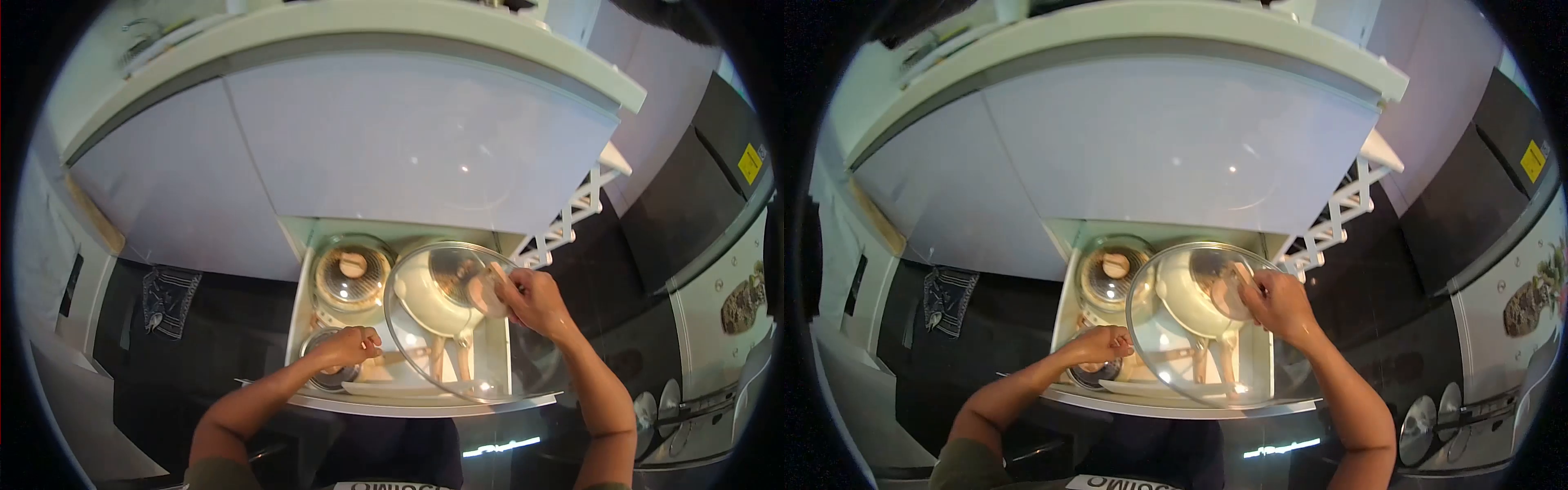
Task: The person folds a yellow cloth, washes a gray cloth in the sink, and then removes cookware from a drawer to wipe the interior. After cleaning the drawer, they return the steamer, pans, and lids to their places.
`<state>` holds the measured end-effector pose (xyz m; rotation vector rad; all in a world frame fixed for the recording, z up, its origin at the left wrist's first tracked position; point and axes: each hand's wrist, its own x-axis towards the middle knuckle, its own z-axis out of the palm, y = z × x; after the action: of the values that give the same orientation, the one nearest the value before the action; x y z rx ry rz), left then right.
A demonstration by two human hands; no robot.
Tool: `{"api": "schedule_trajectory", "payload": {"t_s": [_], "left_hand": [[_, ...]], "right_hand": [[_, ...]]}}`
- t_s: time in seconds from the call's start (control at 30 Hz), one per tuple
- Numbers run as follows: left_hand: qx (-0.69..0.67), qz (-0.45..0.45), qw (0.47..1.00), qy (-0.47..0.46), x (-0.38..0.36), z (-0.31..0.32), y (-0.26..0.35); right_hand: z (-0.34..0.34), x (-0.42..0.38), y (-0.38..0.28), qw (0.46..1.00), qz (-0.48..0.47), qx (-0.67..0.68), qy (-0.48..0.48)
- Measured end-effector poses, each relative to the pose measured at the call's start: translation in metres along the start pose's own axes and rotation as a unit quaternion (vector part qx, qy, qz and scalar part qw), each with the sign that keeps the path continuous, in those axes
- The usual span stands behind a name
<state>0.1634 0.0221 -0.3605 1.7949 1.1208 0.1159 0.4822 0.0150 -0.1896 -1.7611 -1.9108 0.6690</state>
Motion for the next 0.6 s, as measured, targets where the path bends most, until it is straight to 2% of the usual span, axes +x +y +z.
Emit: {"api": "schedule_trajectory", "payload": {"t_s": [0.07, 0.13, 0.2, 0.27, 0.33, 0.4, 0.47, 0.53, 0.6], "left_hand": [[0.036, 0.069, 0.988, 0.131, -0.022, -0.005, -0.002], [0.086, 0.046, 0.982, 0.163, -0.043, -0.012, 0.003], [0.107, 0.095, 0.946, 0.292, -0.053, 0.0, -0.017], [0.131, 0.086, 0.912, 0.379, -0.059, 0.011, -0.02], [0.16, 0.099, 0.909, 0.372, -0.05, 0.016, -0.044], [0.118, 0.13, 0.903, 0.391, -0.057, 0.015, -0.036], [0.117, 0.139, 0.888, 0.422, -0.067, 0.013, -0.024], [0.125, 0.178, 0.876, 0.43, -0.057, 0.016, -0.038], [0.14, 0.112, 0.898, 0.401, -0.057, 0.016, -0.038]], "right_hand": [[-0.017, -0.023, -0.036, 0.997, -0.062, 0.012, 0.041], [-0.037, -0.04, -0.079, 0.991, -0.115, 0.014, 0.061], [-0.052, -0.049, -0.122, 0.98, -0.176, 0.028, 0.083], [-0.068, -0.055, -0.181, 0.979, -0.176, 0.049, 0.094], [-0.084, -0.049, -0.235, 0.965, -0.24, 0.023, 0.101], [-0.094, -0.032, -0.289, 0.942, -0.307, -0.011, 0.133], [-0.104, -0.003, -0.347, 0.94, -0.322, -0.007, 0.108], [-0.104, 0.024, -0.402, 0.928, -0.363, -0.001, 0.085], [-0.098, 0.055, -0.453, 0.928, -0.353, -0.052, 0.109]]}}
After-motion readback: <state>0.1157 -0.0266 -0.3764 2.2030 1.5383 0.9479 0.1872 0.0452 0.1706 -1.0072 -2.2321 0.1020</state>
